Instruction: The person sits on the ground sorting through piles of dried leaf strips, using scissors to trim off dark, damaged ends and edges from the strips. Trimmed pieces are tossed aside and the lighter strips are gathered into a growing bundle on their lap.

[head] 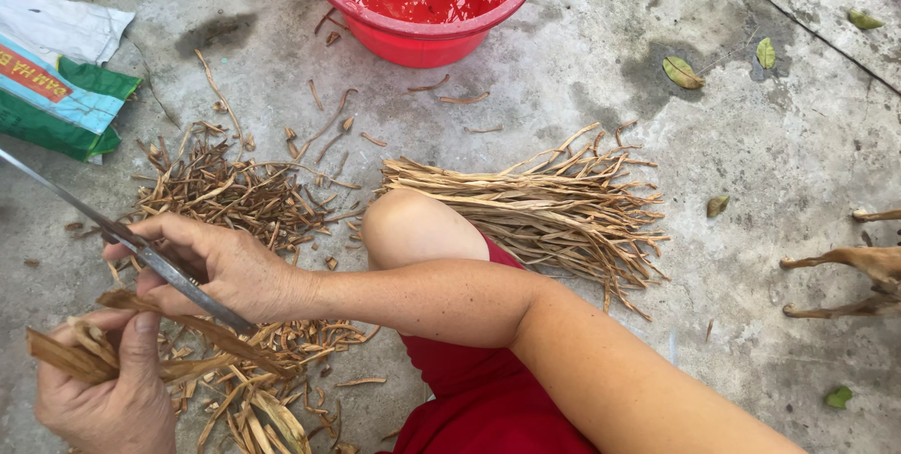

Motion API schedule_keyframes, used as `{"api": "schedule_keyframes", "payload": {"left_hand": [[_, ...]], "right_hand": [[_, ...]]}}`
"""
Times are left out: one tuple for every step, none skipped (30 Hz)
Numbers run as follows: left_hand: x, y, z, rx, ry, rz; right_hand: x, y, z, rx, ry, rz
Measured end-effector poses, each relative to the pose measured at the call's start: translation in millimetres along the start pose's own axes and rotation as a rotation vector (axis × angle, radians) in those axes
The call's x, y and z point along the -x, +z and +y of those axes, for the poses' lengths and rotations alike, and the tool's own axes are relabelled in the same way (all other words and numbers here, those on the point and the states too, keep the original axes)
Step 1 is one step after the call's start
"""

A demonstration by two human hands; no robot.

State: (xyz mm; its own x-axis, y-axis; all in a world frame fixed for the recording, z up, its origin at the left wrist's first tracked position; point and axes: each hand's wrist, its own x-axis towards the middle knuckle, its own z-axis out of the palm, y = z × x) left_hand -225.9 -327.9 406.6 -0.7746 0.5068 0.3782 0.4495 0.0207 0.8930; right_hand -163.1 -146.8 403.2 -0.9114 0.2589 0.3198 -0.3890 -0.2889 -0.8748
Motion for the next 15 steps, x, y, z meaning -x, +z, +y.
{"api": "schedule_keyframes", "payload": {"left_hand": [[0,1,1,-0.021,0.012,0.000],[0,2,2,-0.028,-0.004,0.016],[0,2,3,-0.046,-0.014,0.025],[0,3,4,-0.065,-0.025,0.034],[0,2,5,-0.096,-0.029,0.037],[0,2,6,-0.110,-0.024,0.038],[0,3,7,-0.125,-0.019,0.039],[0,3,8,-0.123,-0.005,0.038],[0,3,8,-0.117,0.000,0.039],[1,3,8,-0.111,0.004,0.040],[0,3,9,-0.102,-0.003,0.043],[3,4,9,-0.094,-0.005,0.042],[5,4,10,-0.086,-0.007,0.042],[5,4,10,-0.079,-0.004,0.037],[6,4,11,-0.100,-0.006,0.039]], "right_hand": [[0,0,-1,0.005,0.006,0.000],[0,0,-1,0.015,0.008,0.003],[0,0,-1,0.014,0.004,0.002],[-1,1,0,0.013,-0.001,0.002],[-1,0,0,0.001,-0.011,-0.003],[-1,0,1,0.006,-0.010,-0.006],[-1,0,2,0.011,-0.010,-0.009],[-1,-1,3,0.032,0.002,-0.011],[-1,-1,4,0.039,0.002,-0.013],[-1,-1,6,0.046,0.002,-0.014],[-1,-2,7,0.039,-0.009,-0.015],[0,-2,9,0.031,-0.014,-0.016],[2,-1,11,0.024,-0.019,-0.017],[2,-1,12,0.019,-0.019,-0.017],[2,-1,14,0.011,-0.021,-0.016]]}}
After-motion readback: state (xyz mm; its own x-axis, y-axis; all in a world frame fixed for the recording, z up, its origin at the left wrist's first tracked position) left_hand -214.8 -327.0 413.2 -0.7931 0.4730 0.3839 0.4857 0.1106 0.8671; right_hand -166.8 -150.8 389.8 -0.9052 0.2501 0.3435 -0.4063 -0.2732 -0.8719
